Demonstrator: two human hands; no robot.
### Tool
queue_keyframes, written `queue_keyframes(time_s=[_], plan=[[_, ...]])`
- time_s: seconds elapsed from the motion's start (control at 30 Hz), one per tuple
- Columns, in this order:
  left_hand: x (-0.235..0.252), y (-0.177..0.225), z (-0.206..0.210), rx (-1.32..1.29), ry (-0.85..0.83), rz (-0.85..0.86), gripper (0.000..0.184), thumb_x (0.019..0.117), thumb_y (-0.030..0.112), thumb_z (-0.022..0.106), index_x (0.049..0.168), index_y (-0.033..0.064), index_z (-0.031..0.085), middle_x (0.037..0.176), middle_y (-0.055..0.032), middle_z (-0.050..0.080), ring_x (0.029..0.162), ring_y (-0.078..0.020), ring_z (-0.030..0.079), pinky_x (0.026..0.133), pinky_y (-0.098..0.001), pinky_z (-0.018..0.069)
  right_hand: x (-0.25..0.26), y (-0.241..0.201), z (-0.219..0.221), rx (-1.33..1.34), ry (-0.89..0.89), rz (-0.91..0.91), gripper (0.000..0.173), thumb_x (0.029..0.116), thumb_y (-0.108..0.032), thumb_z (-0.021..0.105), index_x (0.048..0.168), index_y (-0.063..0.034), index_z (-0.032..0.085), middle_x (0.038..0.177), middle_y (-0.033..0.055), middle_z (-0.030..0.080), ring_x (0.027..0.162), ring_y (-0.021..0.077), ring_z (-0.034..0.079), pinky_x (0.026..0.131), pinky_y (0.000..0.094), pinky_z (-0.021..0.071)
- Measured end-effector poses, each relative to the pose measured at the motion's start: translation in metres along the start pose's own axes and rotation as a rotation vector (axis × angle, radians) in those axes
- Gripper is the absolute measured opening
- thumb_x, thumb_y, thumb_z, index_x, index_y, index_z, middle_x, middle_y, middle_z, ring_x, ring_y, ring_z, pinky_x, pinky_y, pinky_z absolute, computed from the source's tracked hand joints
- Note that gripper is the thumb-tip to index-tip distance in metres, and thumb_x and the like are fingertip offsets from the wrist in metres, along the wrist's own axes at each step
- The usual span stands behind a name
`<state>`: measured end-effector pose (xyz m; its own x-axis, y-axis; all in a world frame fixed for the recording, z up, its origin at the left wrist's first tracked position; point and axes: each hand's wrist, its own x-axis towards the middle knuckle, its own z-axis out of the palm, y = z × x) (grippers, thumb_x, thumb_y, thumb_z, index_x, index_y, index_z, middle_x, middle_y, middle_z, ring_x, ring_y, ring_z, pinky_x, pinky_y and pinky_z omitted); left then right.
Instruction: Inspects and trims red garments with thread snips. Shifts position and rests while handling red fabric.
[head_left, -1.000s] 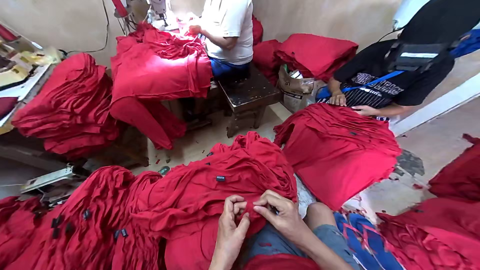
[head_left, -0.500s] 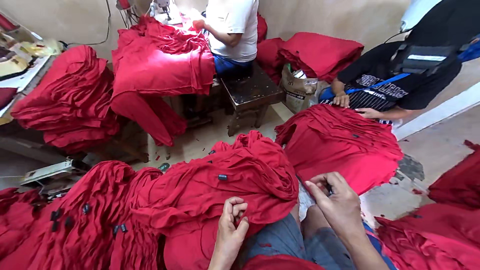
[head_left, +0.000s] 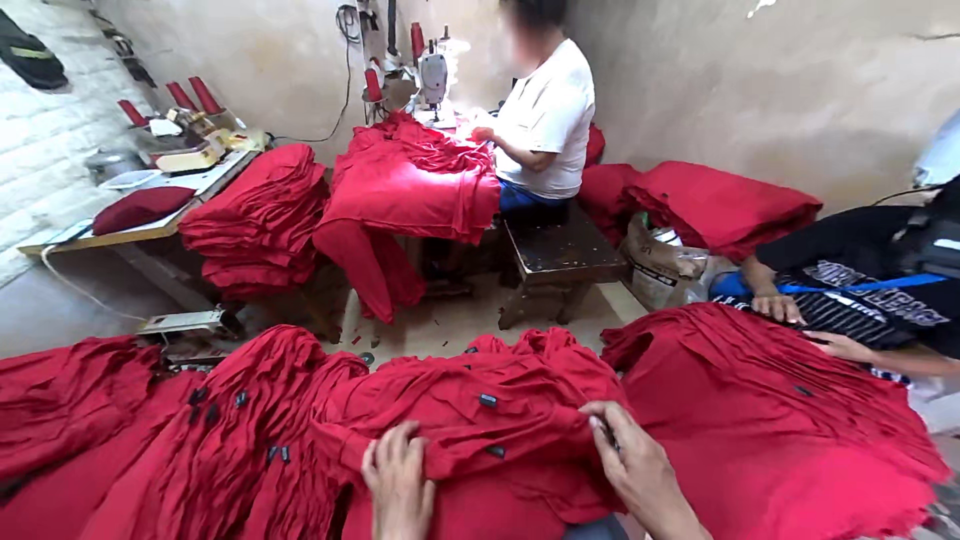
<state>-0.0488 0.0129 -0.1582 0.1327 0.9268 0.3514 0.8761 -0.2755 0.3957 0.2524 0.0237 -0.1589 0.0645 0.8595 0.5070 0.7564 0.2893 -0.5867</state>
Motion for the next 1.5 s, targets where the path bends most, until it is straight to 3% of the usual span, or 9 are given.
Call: queue_keyframes(time_s=[0.2, 0.3, 0.47, 0.6, 0.7, 0.77, 0.93, 1.27, 1.5], plan=[[0.035, -0.031, -0.017, 0.068, 0.296, 0.116, 0.018, 0.0871, 0.008, 0.061, 0.096, 0.0004, 0.074, 0.083, -0.0114, 0.074, 0.082, -0.0313, 0.071, 0.098, -0.0598, 0.0432, 0.025, 0.017, 0.02, -0.169, 0.153, -0.165, 0.02, 0.097, -0.017, 0.058, 0.096, 0.0005, 0.069, 0.089, 0.0146, 0.07, 0.074, 0.0273, 0.07, 0.061, 0.04, 0.0569], [0.074, -0.035, -0.009, 0.163, 0.29, 0.122, 0.018, 0.0899, 0.019, 0.065, 0.093, 0.0042, 0.074, 0.095, -0.0146, 0.074, 0.102, -0.0406, 0.068, 0.102, -0.0688, 0.0363, 0.036, 0.021, 0.031, -0.271, 0.059, -0.019, 0.018, 0.0972, -0.012, 0.06, 0.101, 0.0042, 0.066, 0.101, 0.022, 0.069, 0.085, 0.0377, 0.071, 0.066, 0.0523, 0.0575], [0.12, -0.053, 0.011, 0.024, -0.256, -0.181, 0.043, 0.0976, 0.036, 0.064, 0.12, -0.0006, 0.066, 0.119, -0.0203, 0.068, 0.119, -0.04, 0.06, 0.106, -0.0583, 0.0387, 0.044, 0.029, 0.04, -0.225, -0.223, 0.263, 0.024, 0.098, -0.016, 0.063, 0.113, 0.003, 0.066, 0.107, 0.0235, 0.069, 0.095, 0.0428, 0.07, 0.077, 0.0631, 0.0529], [0.101, -0.035, 0.0, -0.015, 0.052, -0.026, 0.05, 0.0938, 0.033, 0.067, 0.129, -0.0016, 0.063, 0.128, -0.0217, 0.066, 0.125, -0.0431, 0.058, 0.109, -0.0671, 0.0325, 0.041, 0.028, 0.037, -0.196, -0.206, 0.207, 0.025, 0.099, -0.015, 0.06, 0.118, 0.0007, 0.065, 0.109, 0.0214, 0.07, 0.096, 0.0409, 0.07, 0.077, 0.0612, 0.0537], [0.061, -0.014, 0.009, -0.095, 0.384, 0.187, 0.032, 0.098, 0.029, 0.062, 0.09, -0.0001, 0.072, 0.091, -0.0151, 0.072, 0.09, -0.0298, 0.07, 0.084, -0.0481, 0.0543, 0.043, 0.028, 0.036, -0.214, -0.236, 0.224, 0.025, 0.1007, -0.017, 0.058, 0.119, -0.0015, 0.066, 0.112, 0.02, 0.07, 0.097, 0.0397, 0.07, 0.078, 0.0603, 0.0535], [0.03, -0.005, 0.019, -0.254, 0.332, 0.328, 0.037, 0.0987, 0.025, 0.063, 0.069, 0.0037, 0.067, 0.069, -0.0078, 0.067, 0.07, -0.0192, 0.067, 0.071, -0.0353, 0.0564, 0.043, 0.029, 0.038, -0.229, -0.231, 0.214, 0.024, 0.1001, -0.018, 0.058, 0.116, -0.0022, 0.067, 0.11, 0.0194, 0.07, 0.096, 0.0387, 0.07, 0.077, 0.0594, 0.0539], [-0.018, -0.013, 0.045, -0.108, 0.014, 0.157, 0.025, 0.095, 0.028, 0.067, 0.101, 0.0049, 0.074, 0.111, -0.0138, 0.071, 0.106, -0.0335, 0.068, 0.091, -0.0503, 0.0543, 0.04, 0.028, 0.036, -0.239, -0.236, 0.21, 0.024, 0.1006, -0.018, 0.057, 0.113, -0.0009, 0.067, 0.11, 0.0204, 0.069, 0.095, 0.0392, 0.07, 0.075, 0.0587, 0.0543], [-0.037, -0.014, 0.039, -0.236, 0.231, 0.193, 0.023, 0.1027, 0.018, 0.051, 0.093, 0.0031, 0.066, 0.088, -0.0096, 0.069, 0.092, -0.0214, 0.069, 0.094, -0.0353, 0.0524, 0.04, 0.029, 0.041, -0.249, -0.128, 0.132, 0.015, 0.0956, -0.011, 0.064, 0.105, -0.0002, 0.069, 0.101, 0.021, 0.07, 0.085, 0.0412, 0.071, 0.064, 0.0612, 0.0539], [-0.046, -0.015, 0.018, -0.175, 0.048, 0.24, 0.039, 0.1029, 0.042, 0.055, 0.084, 0.0149, 0.074, 0.088, -0.0017, 0.074, 0.093, -0.0168, 0.068, 0.097, -0.0423, 0.0448, 0.041, 0.026, 0.035, -0.245, -0.13, 0.121, 0.012, 0.0931, -0.008, 0.066, 0.102, -0.0015, 0.069, 0.099, 0.0186, 0.07, 0.083, 0.0388, 0.071, 0.063, 0.0596, 0.0544]])
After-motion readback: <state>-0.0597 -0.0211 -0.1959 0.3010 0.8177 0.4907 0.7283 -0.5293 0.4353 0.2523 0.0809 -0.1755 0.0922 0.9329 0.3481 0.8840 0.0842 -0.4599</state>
